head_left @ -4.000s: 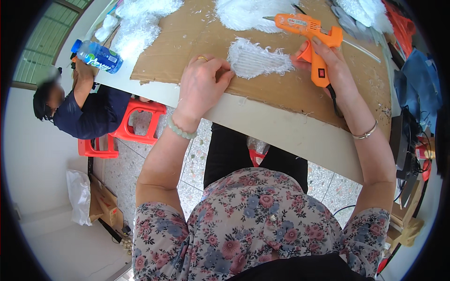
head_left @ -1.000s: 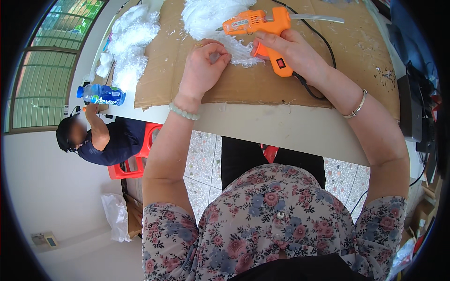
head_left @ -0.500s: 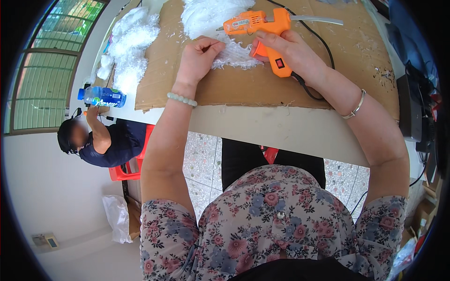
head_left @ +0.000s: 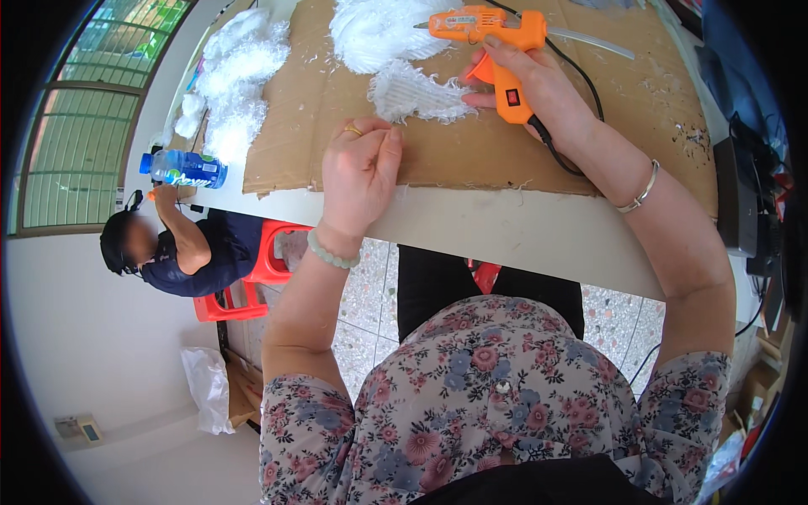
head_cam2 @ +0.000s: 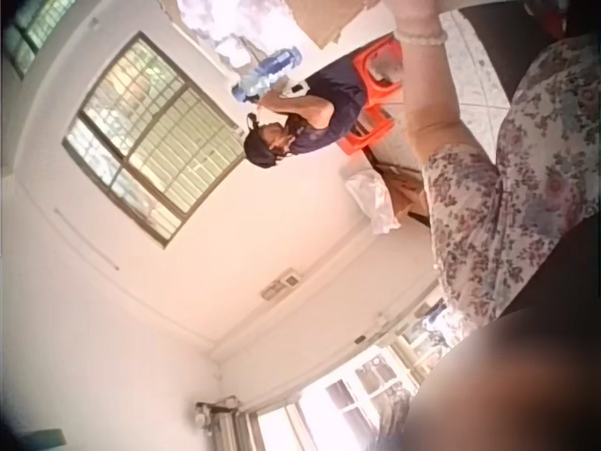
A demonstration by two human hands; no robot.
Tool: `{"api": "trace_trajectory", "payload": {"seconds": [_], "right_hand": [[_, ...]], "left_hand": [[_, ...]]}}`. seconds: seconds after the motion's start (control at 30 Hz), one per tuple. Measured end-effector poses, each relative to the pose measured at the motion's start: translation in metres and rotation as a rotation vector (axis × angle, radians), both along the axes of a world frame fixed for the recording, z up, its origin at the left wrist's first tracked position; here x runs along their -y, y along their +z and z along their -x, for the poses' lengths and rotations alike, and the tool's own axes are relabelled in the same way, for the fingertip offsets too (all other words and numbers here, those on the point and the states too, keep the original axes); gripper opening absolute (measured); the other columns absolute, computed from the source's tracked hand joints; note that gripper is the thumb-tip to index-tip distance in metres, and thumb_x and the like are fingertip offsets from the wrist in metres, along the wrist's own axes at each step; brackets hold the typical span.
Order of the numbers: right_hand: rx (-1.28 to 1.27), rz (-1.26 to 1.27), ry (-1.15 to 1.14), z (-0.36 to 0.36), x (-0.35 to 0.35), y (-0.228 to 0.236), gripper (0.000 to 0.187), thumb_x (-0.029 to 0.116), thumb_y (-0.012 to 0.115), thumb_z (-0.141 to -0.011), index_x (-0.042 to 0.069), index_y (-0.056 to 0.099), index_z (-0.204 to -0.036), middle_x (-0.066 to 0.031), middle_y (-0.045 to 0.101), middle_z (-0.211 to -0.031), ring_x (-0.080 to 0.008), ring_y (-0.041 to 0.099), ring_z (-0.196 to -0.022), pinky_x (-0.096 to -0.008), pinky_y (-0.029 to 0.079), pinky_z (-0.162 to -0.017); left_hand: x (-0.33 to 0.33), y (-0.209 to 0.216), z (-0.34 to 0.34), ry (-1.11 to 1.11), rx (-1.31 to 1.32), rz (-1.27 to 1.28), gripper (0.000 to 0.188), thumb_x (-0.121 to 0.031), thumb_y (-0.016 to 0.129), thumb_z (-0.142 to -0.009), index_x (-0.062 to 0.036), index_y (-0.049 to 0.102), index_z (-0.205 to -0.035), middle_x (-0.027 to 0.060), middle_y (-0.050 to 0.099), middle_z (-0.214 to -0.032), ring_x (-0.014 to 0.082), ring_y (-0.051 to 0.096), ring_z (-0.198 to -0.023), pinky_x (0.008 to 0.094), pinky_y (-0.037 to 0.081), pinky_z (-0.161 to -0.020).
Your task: Applying hot glue to fabric pieces and attaching cotton stuffing to create components.
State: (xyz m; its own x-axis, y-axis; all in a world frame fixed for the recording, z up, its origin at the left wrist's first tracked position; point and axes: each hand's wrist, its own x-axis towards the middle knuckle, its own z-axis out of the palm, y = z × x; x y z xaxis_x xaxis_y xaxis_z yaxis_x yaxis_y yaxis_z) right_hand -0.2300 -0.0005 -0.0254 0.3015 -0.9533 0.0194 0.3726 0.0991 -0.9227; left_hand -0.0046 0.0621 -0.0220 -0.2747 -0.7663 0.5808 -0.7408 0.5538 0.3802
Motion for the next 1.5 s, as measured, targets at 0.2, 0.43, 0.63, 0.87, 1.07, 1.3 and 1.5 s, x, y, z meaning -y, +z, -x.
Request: {"api": "trace_trajectory", "payload": {"seconds": [0.2,0.43,0.63,0.87,1.07,1.3,1.5], "right_hand": [[0.006,0.008,0.029,0.001,0.001,-0.003,0.031,0.031,0.05,-0.093,0.001,0.053,-0.102,-0.008,0.059,-0.094,-0.017,0.061,-0.091,-0.0321,0.055,-0.08],[-0.027,-0.023,0.032,0.0,0.002,-0.003,0.031,0.031,0.051,-0.093,0.001,0.053,-0.103,-0.0079,0.058,-0.097,-0.0162,0.061,-0.091,-0.0318,0.055,-0.08],[-0.05,-0.013,0.05,0.001,0.001,-0.002,0.034,0.031,0.051,-0.093,0.001,0.052,-0.108,-0.0081,0.058,-0.099,-0.0159,0.06,-0.091,-0.0312,0.054,-0.081],[-0.044,0.021,0.065,0.0,0.001,0.002,0.036,0.031,0.052,-0.093,0.001,0.051,-0.11,-0.008,0.058,-0.1,-0.0161,0.06,-0.092,-0.0306,0.054,-0.081],[-0.093,0.108,0.075,-0.015,0.002,0.012,0.038,0.032,0.054,-0.092,0.001,0.051,-0.112,-0.007,0.057,-0.1,-0.0158,0.06,-0.093,-0.0322,0.054,-0.081],[-0.118,0.007,0.137,-0.032,0.006,0.016,0.043,0.035,0.056,-0.09,0.001,0.05,-0.117,-0.0074,0.057,-0.104,-0.0157,0.06,-0.094,-0.0301,0.052,-0.083],[-0.098,0.008,0.117,-0.038,0.005,0.006,0.046,0.035,0.056,-0.09,0.0,0.05,-0.118,-0.0074,0.058,-0.106,-0.0153,0.06,-0.094,-0.0272,0.051,-0.078]], "left_hand": [[0.004,0.003,0.013,-0.067,0.343,0.091,0.018,-0.016,0.066,-0.076,-0.0043,0.067,-0.09,0.0086,0.061,-0.085,0.0277,0.056,-0.081,0.0369,0.044,-0.077],[0.013,0.002,0.01,-0.057,0.398,0.095,0.027,-0.019,0.068,-0.075,-0.0041,0.066,-0.098,0.0085,0.06,-0.089,0.0276,0.055,-0.085,0.037,0.045,-0.077],[0.021,0.003,0.013,-0.063,0.352,0.139,0.028,-0.019,0.068,-0.076,-0.001,0.066,-0.096,0.0092,0.06,-0.085,0.0281,0.055,-0.083,0.0372,0.045,-0.078],[0.026,0.001,0.014,-0.073,0.385,0.092,0.028,-0.021,0.068,-0.076,-0.0011,0.066,-0.095,0.0078,0.06,-0.081,0.0274,0.054,-0.081,0.0363,0.045,-0.077],[0.02,0.001,0.015,-0.048,0.43,0.086,0.031,-0.024,0.068,-0.075,-0.0024,0.066,-0.097,0.0066,0.058,-0.077,0.0251,0.053,-0.079,0.0356,0.044,-0.073],[0.016,0.007,0.02,-0.034,0.5,0.077,0.034,-0.028,0.066,-0.077,-0.0027,0.066,-0.099,0.0071,0.057,-0.072,0.0236,0.053,-0.076,0.0355,0.044,-0.071],[0.019,0.01,-0.007,-0.127,-0.09,-0.374,0.029,-0.025,0.064,-0.082,-0.0005,0.067,-0.096,0.0125,0.061,-0.075,0.0291,0.056,-0.077,0.0375,0.045,-0.074]]}}
